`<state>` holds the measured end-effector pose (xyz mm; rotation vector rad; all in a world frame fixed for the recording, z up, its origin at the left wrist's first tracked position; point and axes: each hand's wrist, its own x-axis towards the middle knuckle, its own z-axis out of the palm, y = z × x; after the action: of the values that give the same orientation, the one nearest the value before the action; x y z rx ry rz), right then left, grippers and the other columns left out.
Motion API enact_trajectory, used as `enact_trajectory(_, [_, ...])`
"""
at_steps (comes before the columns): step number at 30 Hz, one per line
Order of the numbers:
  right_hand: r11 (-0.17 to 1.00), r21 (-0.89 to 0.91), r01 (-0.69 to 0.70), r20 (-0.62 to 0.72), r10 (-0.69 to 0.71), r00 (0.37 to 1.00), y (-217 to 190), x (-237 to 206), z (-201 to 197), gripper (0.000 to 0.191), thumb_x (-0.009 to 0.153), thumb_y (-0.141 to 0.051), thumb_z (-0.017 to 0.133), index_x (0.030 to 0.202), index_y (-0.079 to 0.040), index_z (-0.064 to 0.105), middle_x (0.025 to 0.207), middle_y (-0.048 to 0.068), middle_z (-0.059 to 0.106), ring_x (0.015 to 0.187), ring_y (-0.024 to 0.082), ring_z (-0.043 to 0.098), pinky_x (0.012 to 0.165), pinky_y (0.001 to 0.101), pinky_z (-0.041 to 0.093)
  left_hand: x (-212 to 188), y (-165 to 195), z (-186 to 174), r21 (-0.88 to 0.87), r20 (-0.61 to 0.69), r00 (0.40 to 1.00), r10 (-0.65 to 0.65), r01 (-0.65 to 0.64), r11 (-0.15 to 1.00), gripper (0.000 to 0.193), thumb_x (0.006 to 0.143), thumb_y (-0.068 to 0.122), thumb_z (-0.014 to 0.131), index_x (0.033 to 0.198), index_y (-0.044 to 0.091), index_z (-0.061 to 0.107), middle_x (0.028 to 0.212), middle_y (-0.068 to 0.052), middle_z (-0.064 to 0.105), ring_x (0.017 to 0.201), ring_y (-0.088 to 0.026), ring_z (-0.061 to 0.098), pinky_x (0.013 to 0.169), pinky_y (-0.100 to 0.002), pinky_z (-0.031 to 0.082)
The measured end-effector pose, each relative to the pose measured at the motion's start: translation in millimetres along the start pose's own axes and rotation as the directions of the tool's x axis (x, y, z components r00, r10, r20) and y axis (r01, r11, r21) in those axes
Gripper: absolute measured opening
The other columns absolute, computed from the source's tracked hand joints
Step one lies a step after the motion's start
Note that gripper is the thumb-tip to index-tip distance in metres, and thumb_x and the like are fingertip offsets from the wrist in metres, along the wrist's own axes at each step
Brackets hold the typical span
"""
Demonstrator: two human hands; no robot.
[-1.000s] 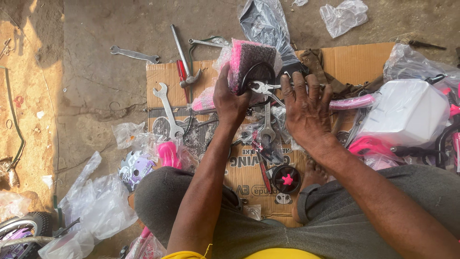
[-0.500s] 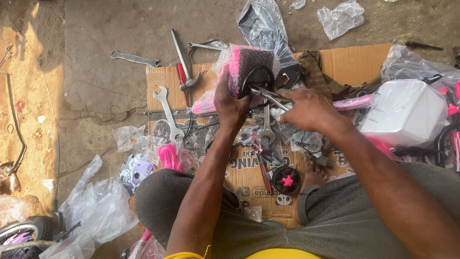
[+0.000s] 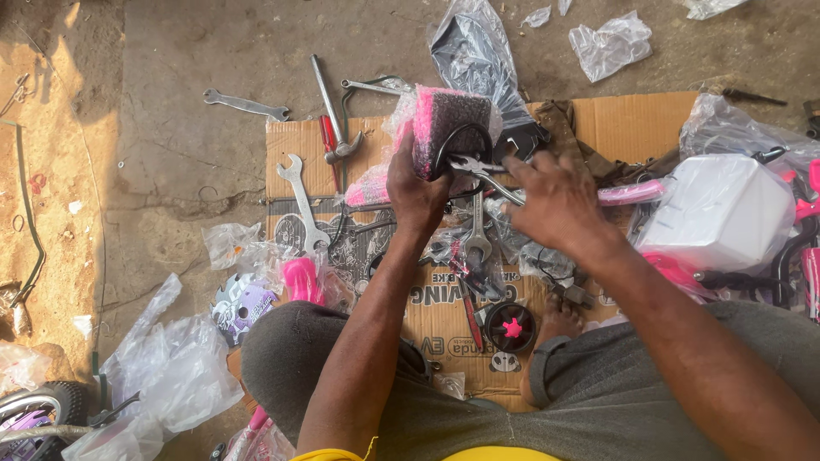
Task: The person is assembling a bicycle seat by attaching it to a metal frame. They use a wrench to tighten bolts and secure the seat in place. The person works on the floor, surrounded by various tools and bicycle parts.
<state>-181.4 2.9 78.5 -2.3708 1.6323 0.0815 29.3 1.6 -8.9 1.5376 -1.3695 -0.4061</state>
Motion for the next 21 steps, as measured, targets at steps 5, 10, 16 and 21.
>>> enact_trajectory(5, [0.71,0.478,-0.517,0.682,0.071,0.728,21.6,14.0,14.2,0.049,0.094,-0.032,0.067,0.135,-0.005,0.062,0.118,0.022,0.067,0.095,0.028,0.063,0.095,0.0614,0.051,-4.1,1.3,2.2,0.033,0.036,0.998,0.058,-0.06,0.998,0.077,0.074,0.01,0.088,0.14,0.0,0.049,0.116,-0.02,0.065,0.111,-0.036,0.067,0.095,-0.048,0.054])
enact_trajectory(10, [0.978,0.202,0.058,0.234,-0.106,0.967,27.8,3.8,34.6,0.078,0.089,-0.018,0.068,0.157,-0.007,0.032,0.144,0.025,0.038,0.135,0.038,0.041,0.105,0.0548,0.034,-4.0,0.5,2.0,0.014,0.031,0.999,0.026,-0.026,1.0,0.078,0.074,0.01,0.087,0.14,-0.001,0.049,0.116,-0.021,0.064,0.11,-0.036,0.067,0.095,-0.047,0.055])
enact_trajectory(16, [0.952,-0.256,0.171,-0.254,-0.237,0.938,10.4,-19.2,20.9,0.073,0.085,-0.003,0.06,0.156,-0.004,0.047,0.143,0.025,0.039,0.133,0.045,0.037,0.11,0.0629,0.038,-2.8,3.3,-0.3,0.021,0.022,1.0,0.021,-0.021,1.0,0.073,0.075,0.01,0.086,0.139,0.002,0.052,0.113,-0.019,0.067,0.108,-0.034,0.068,0.093,-0.048,0.055])
enact_trajectory(21, [0.807,-0.588,0.049,-0.376,-0.326,0.867,-8.8,-24.4,3.8,0.058,0.092,-0.013,0.063,0.149,-0.016,0.053,0.14,0.016,0.042,0.133,0.036,0.037,0.103,0.0599,0.04,-1.9,1.9,-2.7,0.003,-0.003,0.999,0.041,-0.041,0.999,0.075,0.076,0.01,0.086,0.141,0.001,0.049,0.116,-0.02,0.066,0.111,-0.035,0.067,0.095,-0.048,0.054])
